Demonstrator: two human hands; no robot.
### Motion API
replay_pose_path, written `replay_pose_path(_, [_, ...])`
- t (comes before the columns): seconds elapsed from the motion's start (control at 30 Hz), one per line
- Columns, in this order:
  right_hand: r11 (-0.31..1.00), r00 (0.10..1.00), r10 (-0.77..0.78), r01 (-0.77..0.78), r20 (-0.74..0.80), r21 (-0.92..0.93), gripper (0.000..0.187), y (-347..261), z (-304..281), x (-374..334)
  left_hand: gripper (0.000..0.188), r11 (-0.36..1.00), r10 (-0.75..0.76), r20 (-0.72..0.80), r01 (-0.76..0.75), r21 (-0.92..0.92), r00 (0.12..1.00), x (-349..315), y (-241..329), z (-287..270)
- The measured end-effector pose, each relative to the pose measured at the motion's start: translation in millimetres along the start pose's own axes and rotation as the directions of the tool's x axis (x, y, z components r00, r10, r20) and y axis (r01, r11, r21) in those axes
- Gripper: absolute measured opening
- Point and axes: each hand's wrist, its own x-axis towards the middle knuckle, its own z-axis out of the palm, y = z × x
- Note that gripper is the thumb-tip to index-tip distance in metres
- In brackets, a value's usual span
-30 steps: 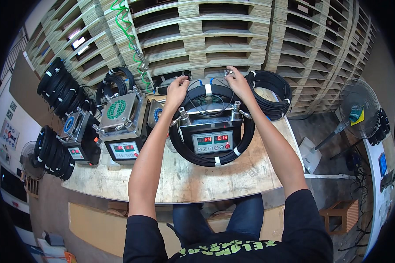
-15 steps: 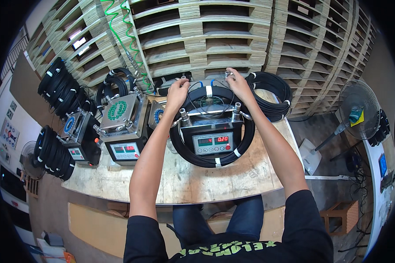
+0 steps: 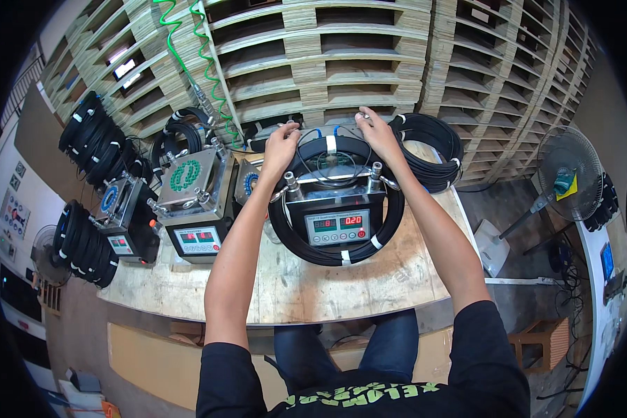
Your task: The person places a coil of cable into an industrial machine by hand.
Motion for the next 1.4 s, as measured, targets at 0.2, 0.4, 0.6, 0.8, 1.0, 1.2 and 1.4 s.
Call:
replay_pose_path(0.2, [0.997, 0.997, -0.071, 0.071, 0.025, 0.025, 0.046, 10, -4, 3, 0.039, 1.0, -0.005, -0.001, 0.005, 0.031, 1.0, 1, 2, 3])
replay_pose_path(0.4, [0.997, 0.997, -0.071, 0.07, 0.019, 0.04, 0.047, 13, -3, 4, 0.04, 1.0, 0.004, 0.006, -0.004, 0.009, 1.0, 3, 0, 3])
replay_pose_path(0.6, [1.0, 1.0, -0.029, 0.029, -0.003, 0.004, 0.052, 4, -2, 0, 0.042, 1.0, -0.021, -0.005, 0.021, 0.003, 1.0, -1, 5, 1])
replay_pose_path(0.8, [0.998, 0.998, -0.062, 0.062, -0.003, -0.015, 0.05, 9, -4, 3, 0.044, 1.0, -0.02, -0.022, 0.02, -0.003, 1.0, 1, 0, 4])
replay_pose_path(1.0, [0.997, 0.998, -0.054, 0.053, 0.022, 0.052, 0.046, 16, -5, 6, 0.041, 0.999, -0.043, 0.012, 0.042, 0.012, 0.999, 3, 1, 4])
replay_pose_path(1.2, [0.996, 0.998, -0.061, 0.059, 0.023, 0.072, 0.047, 5, 0, 0, 0.038, 1.0, -0.021, 0.007, 0.02, 0.018, 1.0, 3, -5, -1])
replay_pose_path(1.4, [0.996, 0.999, -0.054, 0.054, -0.005, 0.066, 0.048, 13, -2, 3, 0.037, 0.999, -0.037, 0.01, 0.037, 0.017, 0.999, 2, -1, 3])
